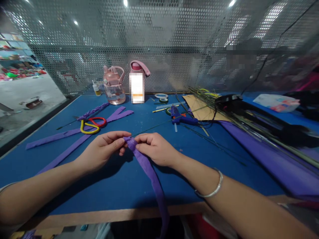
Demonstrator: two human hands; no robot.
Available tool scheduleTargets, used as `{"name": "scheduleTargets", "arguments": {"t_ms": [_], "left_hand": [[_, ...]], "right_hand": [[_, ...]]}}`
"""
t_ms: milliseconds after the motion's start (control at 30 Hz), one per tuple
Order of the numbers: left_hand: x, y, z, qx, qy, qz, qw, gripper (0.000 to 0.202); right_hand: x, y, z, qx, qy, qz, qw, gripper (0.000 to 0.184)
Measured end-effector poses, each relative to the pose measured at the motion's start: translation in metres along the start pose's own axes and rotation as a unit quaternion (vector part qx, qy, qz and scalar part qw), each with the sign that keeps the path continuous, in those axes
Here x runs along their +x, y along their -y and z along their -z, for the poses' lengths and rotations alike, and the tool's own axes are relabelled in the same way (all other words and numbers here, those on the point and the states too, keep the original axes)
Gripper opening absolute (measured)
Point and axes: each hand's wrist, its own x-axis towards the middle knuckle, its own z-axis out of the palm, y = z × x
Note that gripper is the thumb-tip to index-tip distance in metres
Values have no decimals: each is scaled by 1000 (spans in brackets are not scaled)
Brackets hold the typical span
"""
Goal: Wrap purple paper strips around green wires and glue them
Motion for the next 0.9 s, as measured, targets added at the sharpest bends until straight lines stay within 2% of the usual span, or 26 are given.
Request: {"name": "scheduleTargets", "arguments": {"t_ms": [100,233,467,533,667,733,800,900], "left_hand": [[-3,0,-1,75,-22,-31,996,24],[-5,1,-3,152,-45,-67,985,22],[-9,1,-1,271,-48,-143,951,20],[-9,0,-2,245,-44,-137,959,18],[-6,-3,-5,56,-9,-36,998,21],[-4,-3,-7,-17,-1,-3,1000,25],[-3,-1,-8,-48,0,6,999,27],[-3,1,-9,-51,0,-3,999,26]], "right_hand": [[0,-2,2,-2,11,13,1000,21],[0,-5,1,61,-5,-13,998,16],[0,-7,-3,141,-23,-40,989,12],[0,-7,-1,153,-14,-42,987,13],[1,-8,7,152,35,-61,986,22],[2,-7,7,84,-12,-50,995,20],[2,-5,4,-9,-69,-10,998,13],[1,-1,-3,-68,-88,53,992,13]]}}
